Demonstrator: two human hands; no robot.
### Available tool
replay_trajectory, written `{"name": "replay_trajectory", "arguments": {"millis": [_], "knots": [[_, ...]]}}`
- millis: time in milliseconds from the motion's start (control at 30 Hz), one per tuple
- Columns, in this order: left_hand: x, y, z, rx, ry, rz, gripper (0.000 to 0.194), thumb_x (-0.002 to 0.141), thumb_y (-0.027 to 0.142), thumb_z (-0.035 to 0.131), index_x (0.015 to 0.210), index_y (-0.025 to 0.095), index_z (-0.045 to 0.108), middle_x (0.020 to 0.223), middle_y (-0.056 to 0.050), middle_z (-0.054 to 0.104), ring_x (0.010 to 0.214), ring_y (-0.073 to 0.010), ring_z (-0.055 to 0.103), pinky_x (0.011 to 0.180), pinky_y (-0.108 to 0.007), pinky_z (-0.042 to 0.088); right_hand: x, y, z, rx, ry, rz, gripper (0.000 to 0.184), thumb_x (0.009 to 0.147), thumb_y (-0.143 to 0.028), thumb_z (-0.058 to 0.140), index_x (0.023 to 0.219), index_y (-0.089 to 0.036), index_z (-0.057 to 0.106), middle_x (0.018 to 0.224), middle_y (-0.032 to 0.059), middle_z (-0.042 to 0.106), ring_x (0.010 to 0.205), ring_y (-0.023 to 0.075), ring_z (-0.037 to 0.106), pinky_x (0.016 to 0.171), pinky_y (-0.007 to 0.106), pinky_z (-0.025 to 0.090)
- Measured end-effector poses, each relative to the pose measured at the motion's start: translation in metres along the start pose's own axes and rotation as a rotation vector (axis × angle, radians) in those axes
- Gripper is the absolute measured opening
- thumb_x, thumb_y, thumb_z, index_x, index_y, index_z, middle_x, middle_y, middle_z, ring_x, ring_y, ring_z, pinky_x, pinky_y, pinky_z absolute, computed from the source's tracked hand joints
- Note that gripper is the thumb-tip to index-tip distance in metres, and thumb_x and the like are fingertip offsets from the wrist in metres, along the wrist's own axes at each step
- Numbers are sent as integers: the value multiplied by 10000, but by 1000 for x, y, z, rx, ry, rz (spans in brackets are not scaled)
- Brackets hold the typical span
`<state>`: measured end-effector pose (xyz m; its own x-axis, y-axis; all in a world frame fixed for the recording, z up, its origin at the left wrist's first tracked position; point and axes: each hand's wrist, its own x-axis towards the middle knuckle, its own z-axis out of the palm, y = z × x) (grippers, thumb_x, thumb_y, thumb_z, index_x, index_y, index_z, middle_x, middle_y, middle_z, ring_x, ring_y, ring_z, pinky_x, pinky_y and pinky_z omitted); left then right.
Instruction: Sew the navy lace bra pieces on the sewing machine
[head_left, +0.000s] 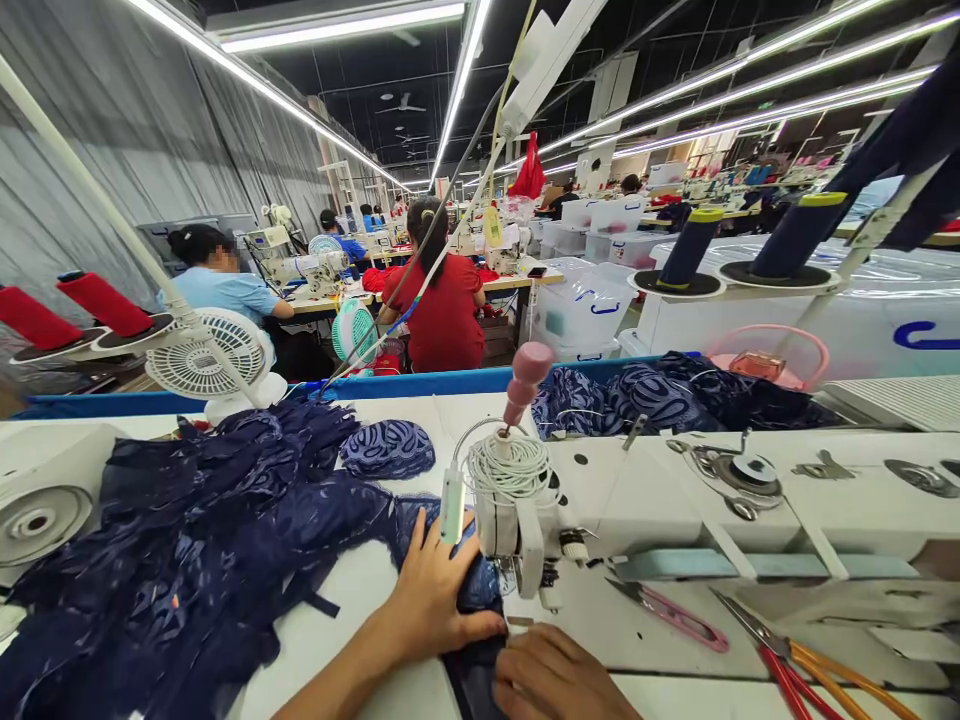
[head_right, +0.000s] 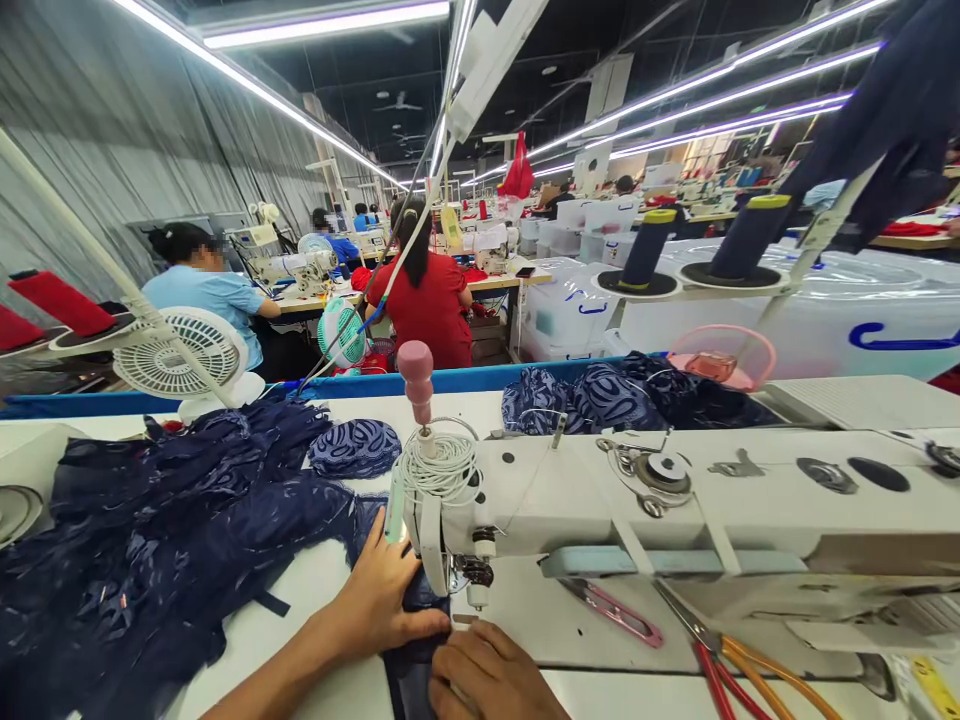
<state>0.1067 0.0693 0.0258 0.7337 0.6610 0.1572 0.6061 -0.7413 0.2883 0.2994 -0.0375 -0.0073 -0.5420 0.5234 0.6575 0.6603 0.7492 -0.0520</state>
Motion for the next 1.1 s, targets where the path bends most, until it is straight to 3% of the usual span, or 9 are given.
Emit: {"name": "replay_trajectory", "arguments": {"millis": [133,233,300,400,633,767,867,1000,1100], "knots": [[1,3,-5,53,35,28,681,822,637,647,1370,259,507,1522,-146,419,1352,-374,423,1133,-675,260,-5,0,12,66,29,21,162,991,-126,500,954,-210,634,917,-28,715,868,114,636,998,287,445],[-14,18,6,162,222,6,494,875,453,664,1290,212,552,1318,-134,592,1175,-323,560,1074,-616,374,-12,-2,20,109,69,109,184,994,-128,484,939,-228,630,881,-38,719,825,111,647,960,277,475],[-26,28,17,231,374,96,277,945,287,550,1194,179,602,1088,-89,670,996,-259,617,996,-502,448,-16,-4,25,125,14,177,136,958,-128,535,929,-230,620,844,-36,711,808,117,654,905,255,502],[-39,34,30,330,481,223,301,978,137,371,1111,128,640,855,-54,667,775,-205,605,844,-389,467,-18,-6,27,118,-34,203,107,926,-130,575,931,-228,616,847,-26,706,809,125,660,879,248,515],[-38,27,33,351,467,189,341,1001,120,327,1163,136,626,926,-31,685,801,-184,602,936,-399,378,-3,-2,3,243,-54,204,190,1017,-224,447,957,-224,628,835,-4,699,775,141,644,797,260,515],[-36,26,33,295,452,157,316,972,132,383,1162,168,633,915,-23,679,806,-192,589,901,-393,375,6,14,-8,-68,-27,234,327,1028,-232,348,1215,-187,611,980,76,713,871,225,652,830,384,502],[-34,24,29,238,433,147,319,942,134,436,1198,184,620,1082,-34,685,1041,-207,591,1033,-386,328,8,22,-5,-249,-132,263,360,998,-239,381,1271,-167,605,940,116,707,872,296,638,766,442,495],[-29,19,19,252,322,211,357,911,98,454,1232,173,592,1224,-2,670,1240,-181,520,1231,-399,28,5,23,0,-300,-31,256,299,946,-156,424,1069,-150,696,775,113,655,770,274,604,729,422,458],[-25,15,15,252,254,203,407,887,74,458,1265,178,568,1252,10,664,1245,-174,531,1241,-407,-50,5,18,-4,-229,71,273,279,946,-127,436,871,-167,701,703,74,606,703,226,566,720,381,439]]}}
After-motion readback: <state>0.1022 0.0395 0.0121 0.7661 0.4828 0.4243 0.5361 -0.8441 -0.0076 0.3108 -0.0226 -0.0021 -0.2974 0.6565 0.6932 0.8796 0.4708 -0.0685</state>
